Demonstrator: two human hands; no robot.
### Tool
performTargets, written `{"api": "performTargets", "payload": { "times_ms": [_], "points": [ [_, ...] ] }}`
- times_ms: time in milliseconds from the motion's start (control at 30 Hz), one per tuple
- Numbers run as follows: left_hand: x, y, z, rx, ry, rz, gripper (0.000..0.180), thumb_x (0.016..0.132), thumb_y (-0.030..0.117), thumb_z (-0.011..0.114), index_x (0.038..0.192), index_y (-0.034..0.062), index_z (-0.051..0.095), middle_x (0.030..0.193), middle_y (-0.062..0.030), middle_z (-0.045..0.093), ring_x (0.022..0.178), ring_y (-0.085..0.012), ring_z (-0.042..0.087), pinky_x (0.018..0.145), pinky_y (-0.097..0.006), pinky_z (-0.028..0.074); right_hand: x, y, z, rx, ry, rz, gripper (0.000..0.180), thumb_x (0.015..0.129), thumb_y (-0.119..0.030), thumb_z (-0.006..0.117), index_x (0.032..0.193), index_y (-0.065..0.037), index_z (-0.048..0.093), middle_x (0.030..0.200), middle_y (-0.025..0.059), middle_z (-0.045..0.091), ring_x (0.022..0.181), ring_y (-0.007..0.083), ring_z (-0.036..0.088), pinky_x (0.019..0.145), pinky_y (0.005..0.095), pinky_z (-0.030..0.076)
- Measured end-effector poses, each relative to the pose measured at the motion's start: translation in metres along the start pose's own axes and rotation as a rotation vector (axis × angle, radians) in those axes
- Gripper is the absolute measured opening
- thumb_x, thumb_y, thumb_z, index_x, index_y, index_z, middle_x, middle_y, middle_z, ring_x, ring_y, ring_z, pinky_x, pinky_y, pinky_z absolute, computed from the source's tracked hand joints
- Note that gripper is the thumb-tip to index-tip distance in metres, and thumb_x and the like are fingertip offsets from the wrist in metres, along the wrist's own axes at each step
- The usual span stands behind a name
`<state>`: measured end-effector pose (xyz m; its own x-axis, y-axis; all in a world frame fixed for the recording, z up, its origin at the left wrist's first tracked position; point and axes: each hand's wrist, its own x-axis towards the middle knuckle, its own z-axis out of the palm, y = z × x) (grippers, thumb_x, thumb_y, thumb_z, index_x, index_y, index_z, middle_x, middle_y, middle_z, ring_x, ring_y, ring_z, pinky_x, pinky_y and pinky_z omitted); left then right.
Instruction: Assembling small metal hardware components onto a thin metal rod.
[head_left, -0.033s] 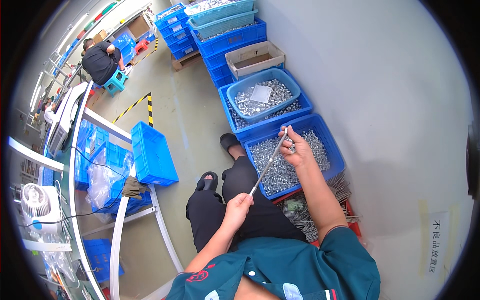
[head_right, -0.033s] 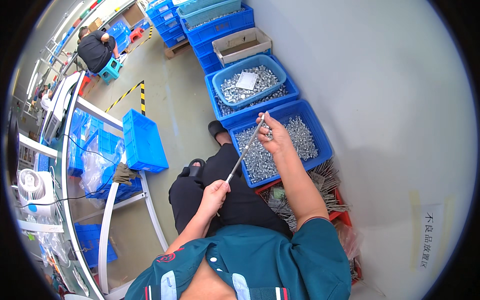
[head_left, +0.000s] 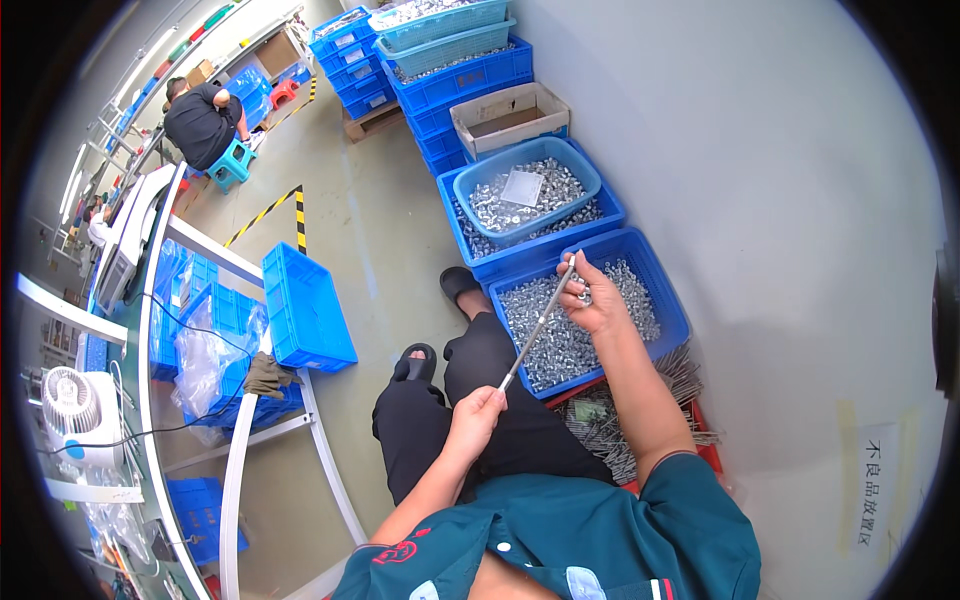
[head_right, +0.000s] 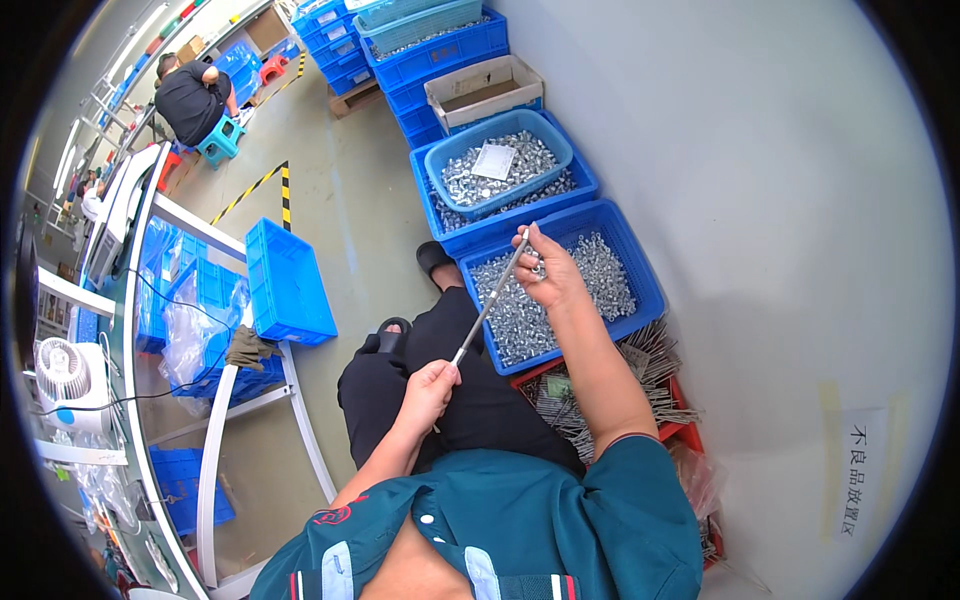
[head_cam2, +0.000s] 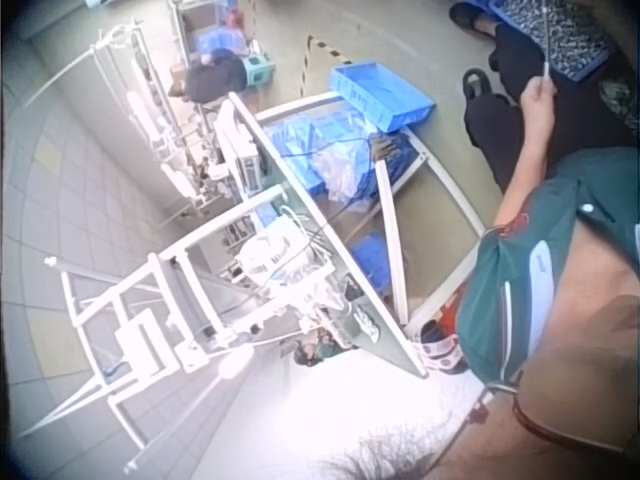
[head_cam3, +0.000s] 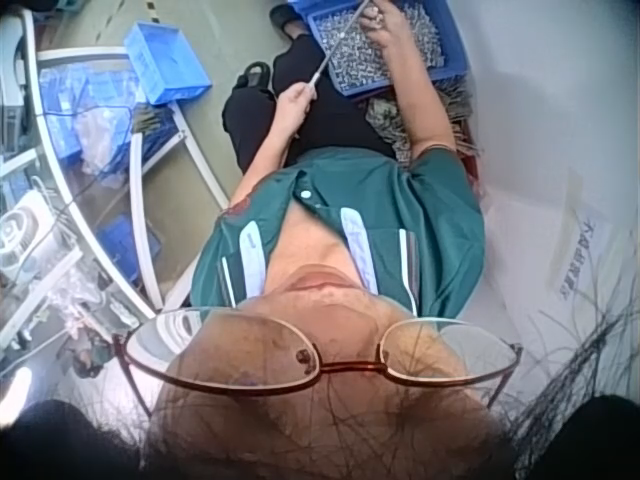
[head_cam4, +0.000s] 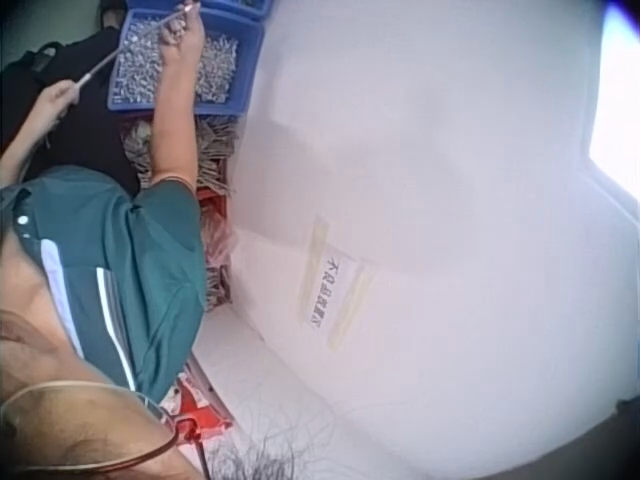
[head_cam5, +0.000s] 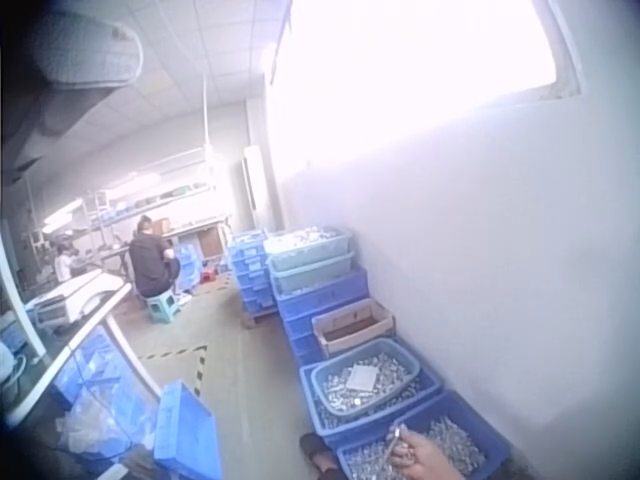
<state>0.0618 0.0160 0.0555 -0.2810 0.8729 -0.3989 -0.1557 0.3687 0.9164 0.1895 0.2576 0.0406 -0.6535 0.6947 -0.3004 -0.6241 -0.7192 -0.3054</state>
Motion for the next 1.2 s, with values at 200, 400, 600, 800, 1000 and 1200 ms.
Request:
{"api": "performTargets", "payload": {
  "times_ms": [200, 400, 600, 800, 1000, 1200],
  "points": [
    [-0.003, -0.001, -0.001, -0.070, -0.023, -0.061, 0.022, 0.091, 0.021, 0.046, 0.074, 0.0076, 0.051, 0.048, 0.0066, 0.032, 0.037, -0.0021, 0.023, 0.033, -0.019, 0.016, -0.005, -0.001, 0.010, -0.141, -0.034, -0.070, 0.014, 0.084, -0.017, 0.061, 0.087, -0.004, 0.056, 0.077, 0.0058, 0.057, 0.048, 0.0053, 0.042, 0.036, 0.0179, 0.030],
    [-0.006, 0.006, 0.008, -0.240, -0.082, -0.180, 0.023, 0.092, 0.023, 0.045, 0.075, 0.0077, 0.049, 0.047, 0.0066, 0.031, 0.036, -0.0021, 0.021, 0.033, -0.019, 0.015, -0.004, 0.002, 0.016, -0.292, 0.005, -0.236, 0.012, 0.084, -0.013, 0.060, 0.087, -0.002, 0.056, 0.077, 0.0068, 0.058, 0.047, 0.0051, 0.043, 0.035, 0.0173, 0.030],
    [0.001, 0.009, 0.006, -0.218, -0.048, -0.150, 0.024, 0.093, 0.026, 0.045, 0.075, 0.0088, 0.048, 0.047, 0.0067, 0.030, 0.035, -0.0018, 0.020, 0.033, -0.019, 0.014, -0.008, 0.017, 0.017, -0.316, -0.040, -0.039, 0.016, 0.084, -0.014, 0.059, 0.092, -0.001, 0.057, 0.082, 0.0087, 0.059, 0.047, 0.0045, 0.042, 0.035, 0.0159, 0.029],
    [0.014, 0.013, 0.002, -0.313, -0.065, -0.126, 0.025, 0.093, 0.026, 0.044, 0.075, 0.0085, 0.047, 0.047, 0.0064, 0.029, 0.035, -0.0021, 0.020, 0.032, -0.019, 0.014, -0.018, 0.023, 0.021, -0.528, -0.094, 0.083, 0.023, 0.085, -0.019, 0.058, 0.096, 0.001, 0.059, 0.077, 0.0038, 0.057, 0.047, 0.0041, 0.041, 0.036, 0.0157, 0.027],
    [0.016, 0.011, -0.004, -0.332, -0.082, -0.035, 0.025, 0.093, 0.026, 0.043, 0.077, 0.0074, 0.048, 0.047, 0.0059, 0.030, 0.036, -0.0022, 0.022, 0.034, -0.019, 0.016, -0.010, 0.016, 0.000, -0.269, 0.066, 0.208, 0.032, 0.089, -0.028, 0.050, 0.100, 0.002, 0.052, 0.076, 0.0058, 0.051, 0.048, 0.0068, 0.041, 0.035, 0.0155, 0.028],
    [0.007, 0.000, -0.013, -0.295, -0.030, -0.035, 0.025, 0.093, 0.025, 0.044, 0.076, 0.0073, 0.048, 0.047, 0.0060, 0.030, 0.036, -0.0024, 0.022, 0.034, -0.019, 0.016, -0.002, 0.013, -0.007, -0.133, 0.086, 0.278, 0.030, 0.088, -0.020, 0.044, 0.105, 0.003, 0.050, 0.079, 0.0098, 0.052, 0.049, 0.0093, 0.042, 0.035, 0.0184, 0.028]
  ]
}}
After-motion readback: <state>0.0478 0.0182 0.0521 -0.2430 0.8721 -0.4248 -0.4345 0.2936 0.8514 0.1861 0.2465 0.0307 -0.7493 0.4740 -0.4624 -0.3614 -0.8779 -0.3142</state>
